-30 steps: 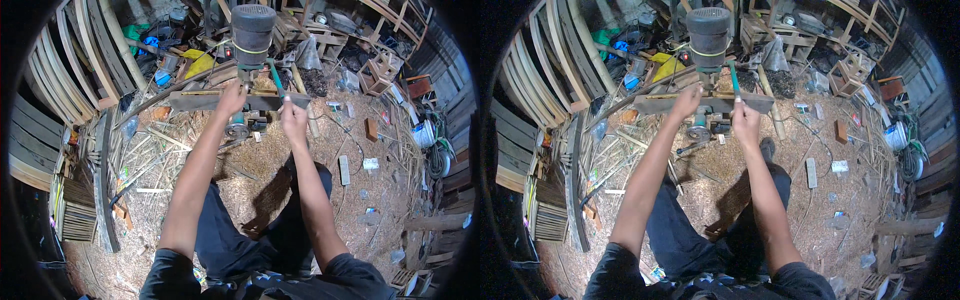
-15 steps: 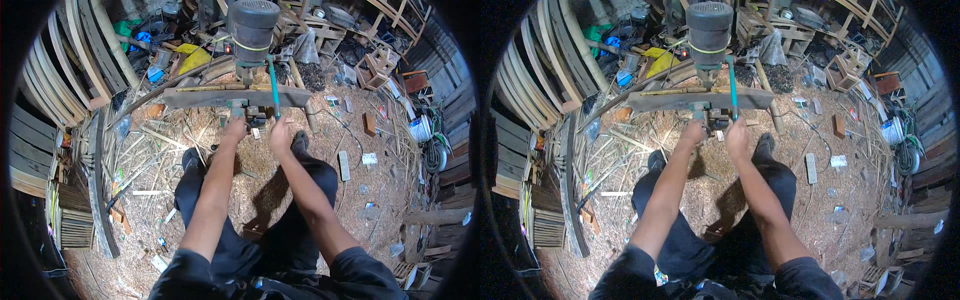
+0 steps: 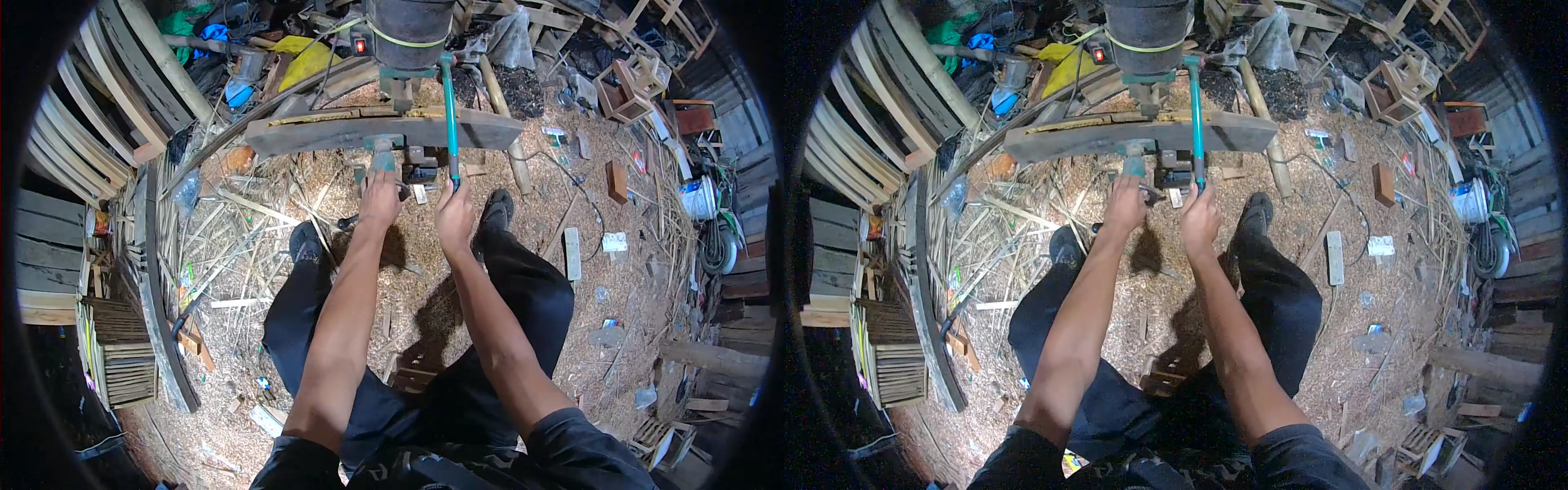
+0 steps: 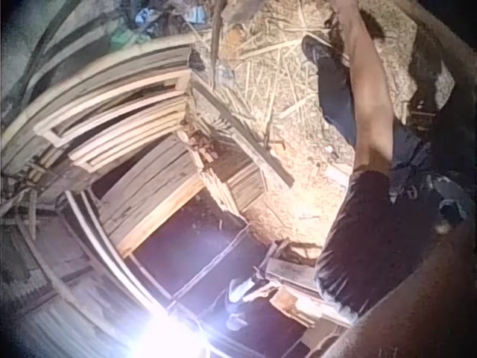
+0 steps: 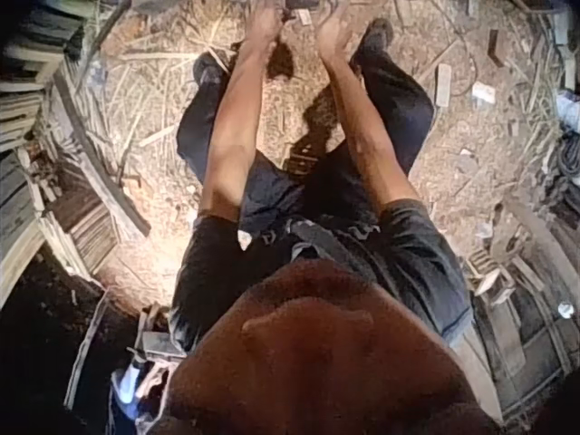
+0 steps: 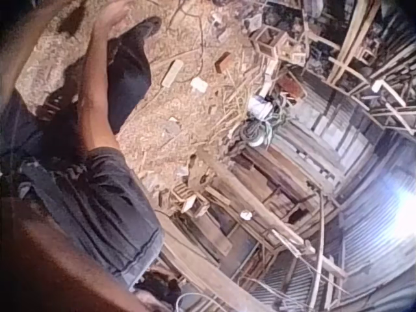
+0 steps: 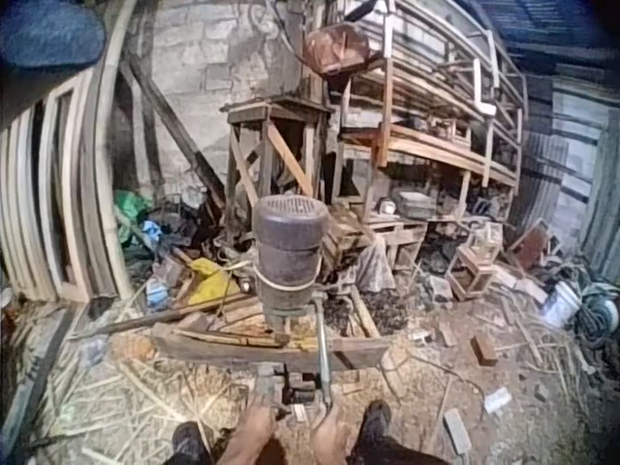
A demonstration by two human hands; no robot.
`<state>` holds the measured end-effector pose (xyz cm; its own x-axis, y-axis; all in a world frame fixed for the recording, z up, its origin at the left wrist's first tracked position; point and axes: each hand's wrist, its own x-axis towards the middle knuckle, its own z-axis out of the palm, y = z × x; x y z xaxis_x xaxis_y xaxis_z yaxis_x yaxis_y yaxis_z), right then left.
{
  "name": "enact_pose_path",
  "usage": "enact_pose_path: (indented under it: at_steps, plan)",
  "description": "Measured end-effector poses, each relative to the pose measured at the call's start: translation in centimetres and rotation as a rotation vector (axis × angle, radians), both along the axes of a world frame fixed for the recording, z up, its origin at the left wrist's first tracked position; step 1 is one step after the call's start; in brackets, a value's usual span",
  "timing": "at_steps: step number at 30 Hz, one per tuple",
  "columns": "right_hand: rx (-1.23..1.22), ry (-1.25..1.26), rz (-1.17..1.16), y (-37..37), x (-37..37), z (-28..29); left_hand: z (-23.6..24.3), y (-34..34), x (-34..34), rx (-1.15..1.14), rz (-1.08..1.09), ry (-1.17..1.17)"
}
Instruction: Adjusting the components and alignment of a wood planing or jointer machine in a workshop.
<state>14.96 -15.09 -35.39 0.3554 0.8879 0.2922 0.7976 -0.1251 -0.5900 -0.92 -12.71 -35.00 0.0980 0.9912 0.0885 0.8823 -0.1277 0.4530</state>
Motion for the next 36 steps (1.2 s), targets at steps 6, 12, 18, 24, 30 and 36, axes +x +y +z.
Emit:
enact_pose_path:
  at_steps: [6,12,18,24,30,36]
  plan:
    - [0.002,0.014,-0.013,0.4,-0.4,-1.8,-0.8,0.2,-0.3,0.056,0.018,-0.077]
    - [0.020,-0.016,-0.040,1.2,-0.6,-4.3,-1.1,-0.1,0.0,0.176,0.057,-0.164]
    - [0.068,-0.011,-0.054,2.2,-0.8,-6.5,-0.3,-0.3,0.3,0.180,0.039,-0.174]
    - [0.027,0.016,-0.074,3.6,-1.0,-9.5,-0.7,-0.1,0.4,0.206,0.043,-0.191]
    - [0.133,0.040,-0.075,4.7,-0.8,-12.1,-0.8,0.0,0.5,0.242,0.038,-0.181]
    - [0.099,0.059,-0.085,5.5,-1.4,-12.7,-0.6,-0.3,0.0,0.238,0.035,-0.182]
